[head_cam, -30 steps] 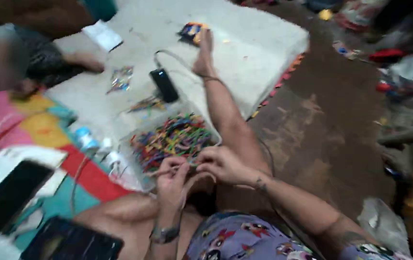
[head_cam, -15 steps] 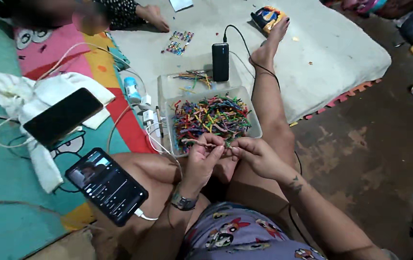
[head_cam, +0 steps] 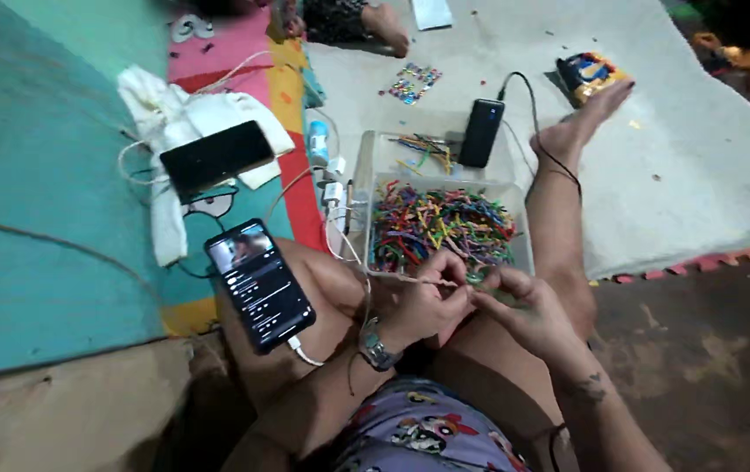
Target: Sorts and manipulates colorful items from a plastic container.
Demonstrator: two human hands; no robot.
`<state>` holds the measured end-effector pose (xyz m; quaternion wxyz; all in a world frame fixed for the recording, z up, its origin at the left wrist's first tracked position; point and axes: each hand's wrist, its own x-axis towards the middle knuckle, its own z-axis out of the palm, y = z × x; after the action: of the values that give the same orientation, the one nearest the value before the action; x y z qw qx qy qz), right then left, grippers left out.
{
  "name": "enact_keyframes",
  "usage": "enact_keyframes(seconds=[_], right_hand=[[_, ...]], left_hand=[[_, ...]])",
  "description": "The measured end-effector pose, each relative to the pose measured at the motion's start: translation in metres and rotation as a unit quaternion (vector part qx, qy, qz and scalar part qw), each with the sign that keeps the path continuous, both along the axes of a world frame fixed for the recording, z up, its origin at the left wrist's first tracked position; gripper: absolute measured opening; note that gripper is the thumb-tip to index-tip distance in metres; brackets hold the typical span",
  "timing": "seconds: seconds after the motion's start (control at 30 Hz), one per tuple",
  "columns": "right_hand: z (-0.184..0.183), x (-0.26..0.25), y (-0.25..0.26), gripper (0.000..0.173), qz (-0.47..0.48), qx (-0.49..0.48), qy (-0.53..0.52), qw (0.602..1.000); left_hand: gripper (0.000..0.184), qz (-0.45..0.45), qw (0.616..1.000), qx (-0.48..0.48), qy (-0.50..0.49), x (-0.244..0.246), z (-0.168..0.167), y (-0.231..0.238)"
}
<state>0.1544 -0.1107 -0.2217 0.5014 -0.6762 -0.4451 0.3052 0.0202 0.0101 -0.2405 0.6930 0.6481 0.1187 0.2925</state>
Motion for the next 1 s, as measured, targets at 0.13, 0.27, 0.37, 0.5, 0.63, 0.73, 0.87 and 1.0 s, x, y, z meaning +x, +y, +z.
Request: enact_keyframes(seconds=[0.13,0.27,0.37,0.5,0.63,0.73,0.87,1.0], right_hand=[[0.001,0.005,0.003,0.009,0.019,0.005,-0.002,1.0],[0.003,0.009,0.008,0.011,0.039,0.006,-0.021,0.999],[0.004,0.008,0.01,0.01,0.046,0.01,-0.006,0.999],[0.005,0.007,0.013,0.012,0.084,-0.024,0.037,0.995],[0.004,0.012,0.011,0.009,0.133,-0.057,0.129,0.981],[0.002,0.018,0.008,0.01,0.149,-0.035,0.236,0.96],[-0.005,0.026,-0.002,0.019,0.165,-0.002,0.323,0.932],[0.001,0.029,-0.016,0.014,0.127,-0.028,0.176,0.976]], left_hand=[[0.018,-0.017,1.0,0.006,-0.014,-0.001,-0.001,0.001],[0.015,-0.019,0.998,0.045,-0.04,-0.002,0.001,0.003],[0.014,-0.014,0.999,0.04,-0.033,-0.003,0.002,0.002],[0.011,-0.006,1.0,0.01,-0.002,-0.002,0.006,-0.003],[0.011,-0.026,0.999,0.032,0.004,-0.001,0.004,-0.003],[0.01,-0.058,0.996,0.069,0.005,0.002,0.006,0.001],[0.011,-0.084,0.988,0.127,0.015,0.005,0.011,0.004],[0.01,-0.063,0.987,0.147,0.011,0.006,0.015,0.006]])
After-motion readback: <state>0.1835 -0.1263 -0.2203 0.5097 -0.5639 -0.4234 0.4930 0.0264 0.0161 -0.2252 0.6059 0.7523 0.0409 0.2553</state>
